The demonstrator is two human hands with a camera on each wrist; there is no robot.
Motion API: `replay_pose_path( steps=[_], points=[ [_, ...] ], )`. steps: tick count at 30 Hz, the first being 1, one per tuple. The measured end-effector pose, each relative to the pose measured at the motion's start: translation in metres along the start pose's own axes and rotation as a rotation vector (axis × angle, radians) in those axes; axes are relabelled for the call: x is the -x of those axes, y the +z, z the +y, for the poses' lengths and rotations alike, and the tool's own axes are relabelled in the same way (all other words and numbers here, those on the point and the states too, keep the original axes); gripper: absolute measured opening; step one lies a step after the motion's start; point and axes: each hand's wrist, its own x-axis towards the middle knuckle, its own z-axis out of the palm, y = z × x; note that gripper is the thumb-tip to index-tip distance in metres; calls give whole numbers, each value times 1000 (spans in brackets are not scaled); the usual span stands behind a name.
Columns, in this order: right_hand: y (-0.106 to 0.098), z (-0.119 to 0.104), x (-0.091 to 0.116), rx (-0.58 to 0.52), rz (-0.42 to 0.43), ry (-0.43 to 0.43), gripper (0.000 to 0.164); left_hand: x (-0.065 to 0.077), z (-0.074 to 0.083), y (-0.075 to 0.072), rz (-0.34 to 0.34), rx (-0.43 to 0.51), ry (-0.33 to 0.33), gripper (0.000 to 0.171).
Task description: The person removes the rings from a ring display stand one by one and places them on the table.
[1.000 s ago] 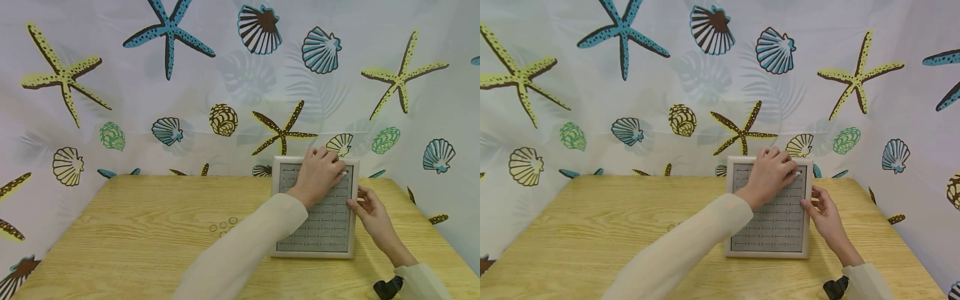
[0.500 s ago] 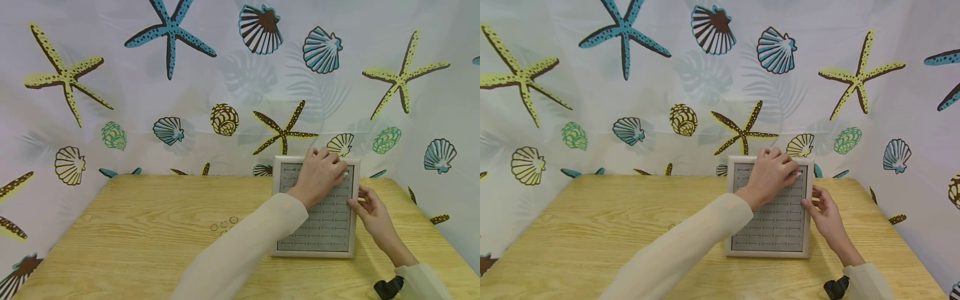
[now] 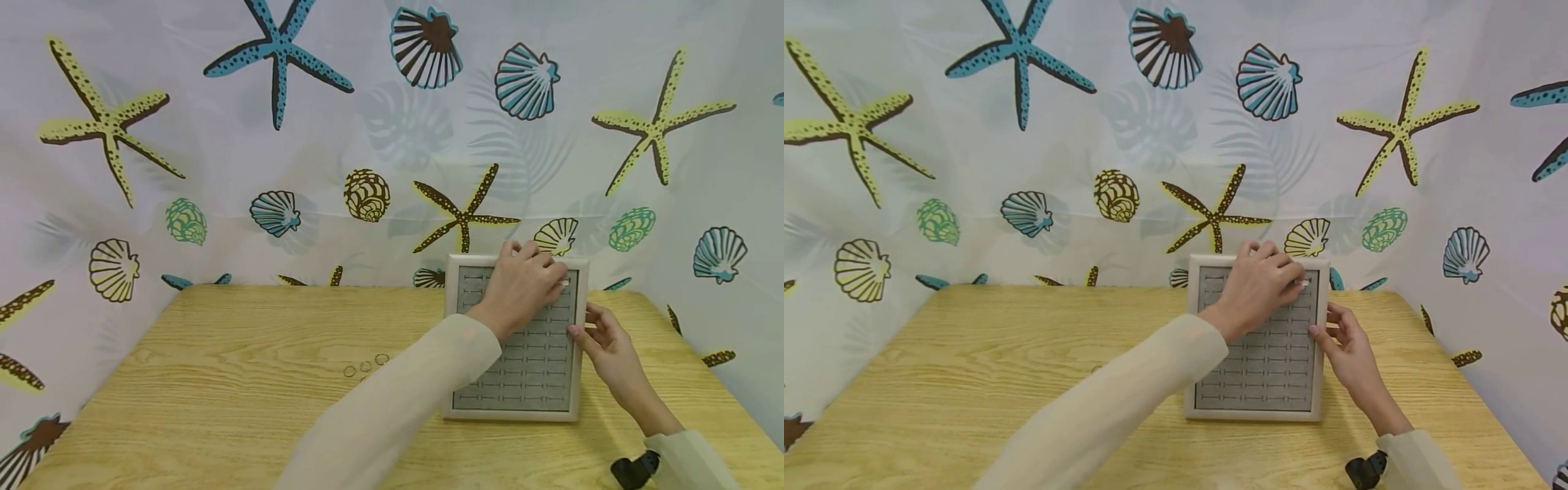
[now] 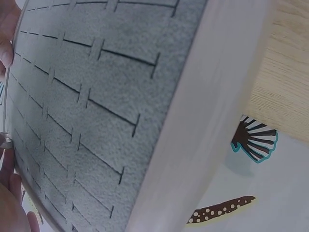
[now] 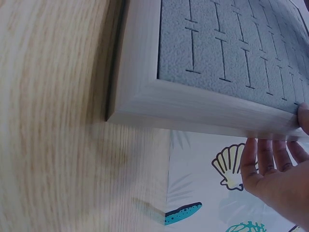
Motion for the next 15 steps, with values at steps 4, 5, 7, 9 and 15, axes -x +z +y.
replay_pose_path(
  steps=[4, 5, 7, 9, 15],
  points=[
    [0, -1, 0, 4, -2, 2, 48, 1, -1, -1, 0, 1, 11, 19],
    [0, -1, 0, 5, -3, 2, 49, 1, -1, -1, -1, 3, 13, 19],
    [1, -1, 0, 7, -2, 4, 49, 2, -2, -1, -2, 9, 17, 19],
    [1, -1, 1, 6, -3, 2, 49, 2, -3, -1, -1, 18, 20, 18],
    [1, -1, 1, 11, 4, 3, 48, 3, -5, -4, 25, 73, 30, 14]
  ],
)
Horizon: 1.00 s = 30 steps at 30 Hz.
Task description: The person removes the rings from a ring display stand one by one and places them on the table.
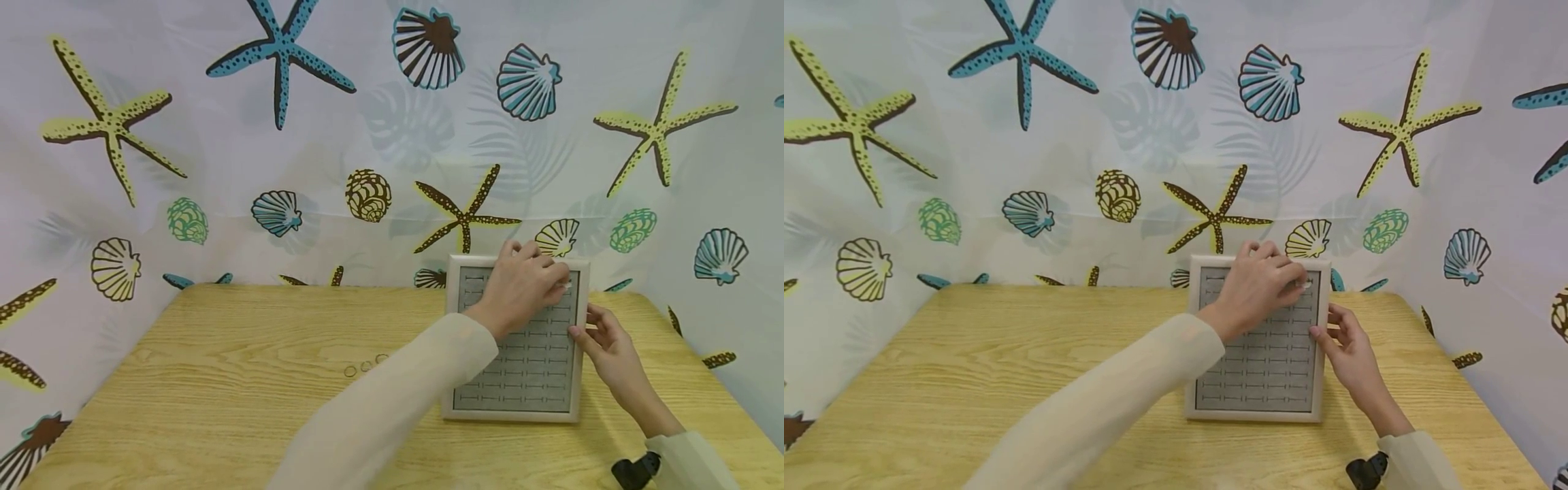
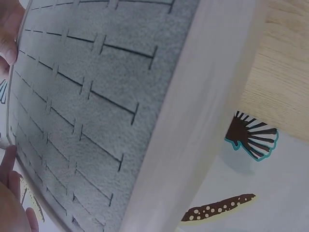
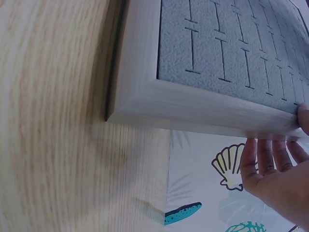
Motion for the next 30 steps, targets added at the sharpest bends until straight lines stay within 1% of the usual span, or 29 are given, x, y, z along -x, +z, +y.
replay_pose_path(
  steps=[7, 10, 16, 24, 30],
  points=[
    [1, 0, 0, 10, 6, 4, 49, 5, -7, -5, 12, 50, 6, 12],
    [1, 1, 0, 11, 6, 2, 49, 10, -10, -8, -3, 81, 6, 12],
    [1, 1, 0, 9, -1, 4, 50, 23, -16, -14, -46, 93, 17, 13],
    [0, 0, 0, 31, 1, 15, 49, 45, -25, -27, -75, 158, 20, 8],
    [1, 1, 1, 34, -2, 19, 48, 69, -34, -36, -81, 191, 50, 6]
  ],
)
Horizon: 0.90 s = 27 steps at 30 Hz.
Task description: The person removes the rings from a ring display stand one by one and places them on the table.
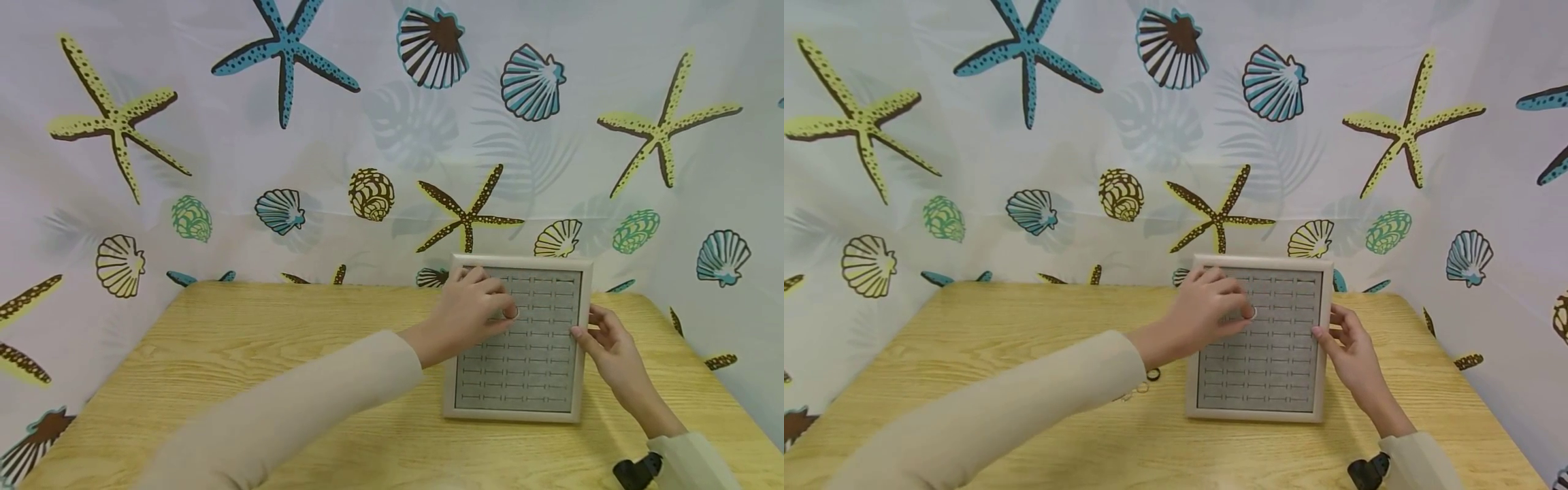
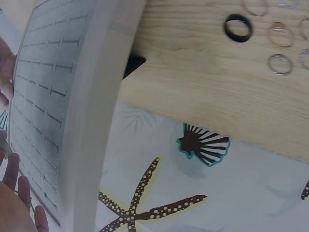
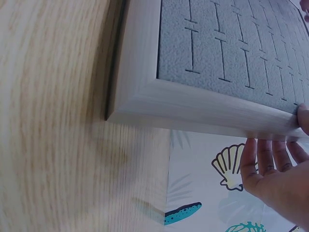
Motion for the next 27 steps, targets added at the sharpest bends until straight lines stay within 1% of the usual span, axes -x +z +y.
replay_pose_path(
  steps=[4, 9, 12, 17, 20, 24, 27],
  points=[
    [0, 0, 0, -3, 3, -3, 48, 18, -6, -4, -6, 21, 0, 4],
    [0, -1, 0, -2, 7, -3, 48, 38, -15, -7, 19, 53, 3, 2],
    [0, -1, 0, -4, 7, -2, 48, 48, -19, -9, 17, 70, -13, 3],
    [0, -1, 0, -9, 8, -5, 49, 64, -23, -13, -21, 86, -54, 3],
    [0, -1, 0, -14, 7, -10, 49, 76, -25, -14, -53, 91, -83, 3],
    [-1, -1, 0, -21, 6, -14, 49, 94, -28, -10, -96, 99, -130, 2],
    [-1, -1, 0, -21, 7, -14, 49, 108, -29, -3, -133, 105, -160, 2]
  ],
)
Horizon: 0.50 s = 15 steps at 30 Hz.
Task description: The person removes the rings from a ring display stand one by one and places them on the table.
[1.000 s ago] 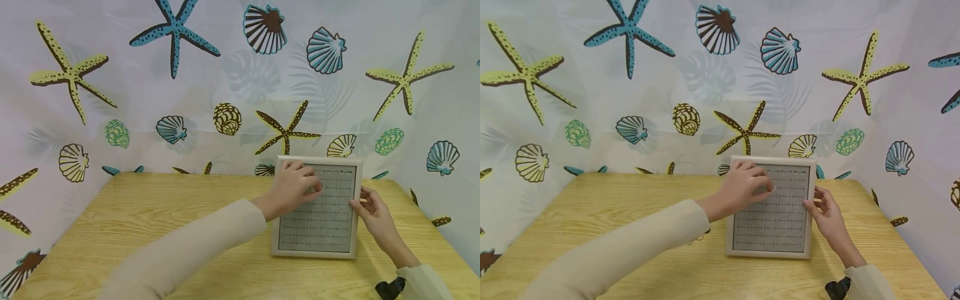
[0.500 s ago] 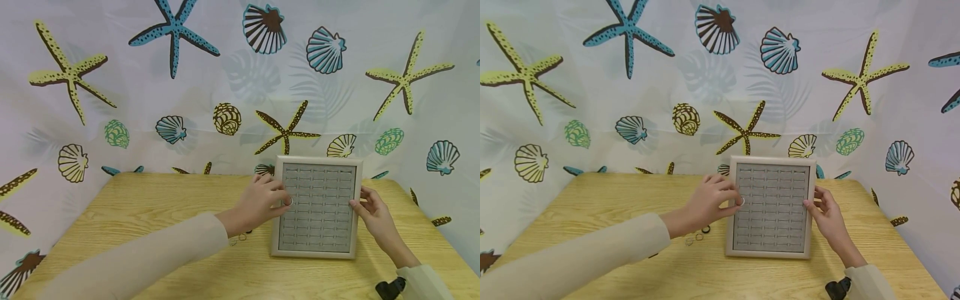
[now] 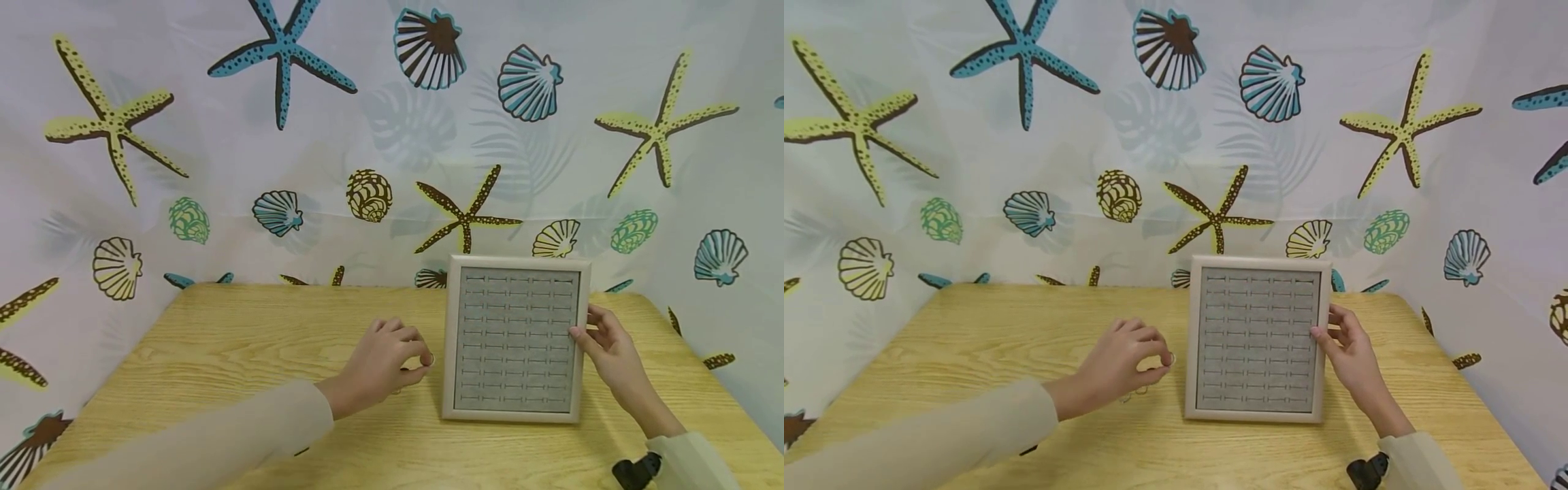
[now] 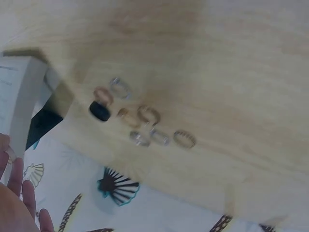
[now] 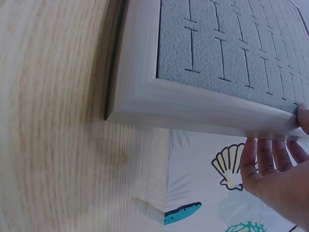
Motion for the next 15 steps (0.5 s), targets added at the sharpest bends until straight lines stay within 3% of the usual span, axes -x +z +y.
replay_pose_path(
  steps=[7, 15],
  points=[
    [-1, 0, 0, 4, -3, 0, 48, 26, -5, 22, -86, 43, -63, 3],
    [-1, -1, 0, -23, -6, -2, 49, 40, -9, 38, -146, 57, -115, 4]
  ],
)
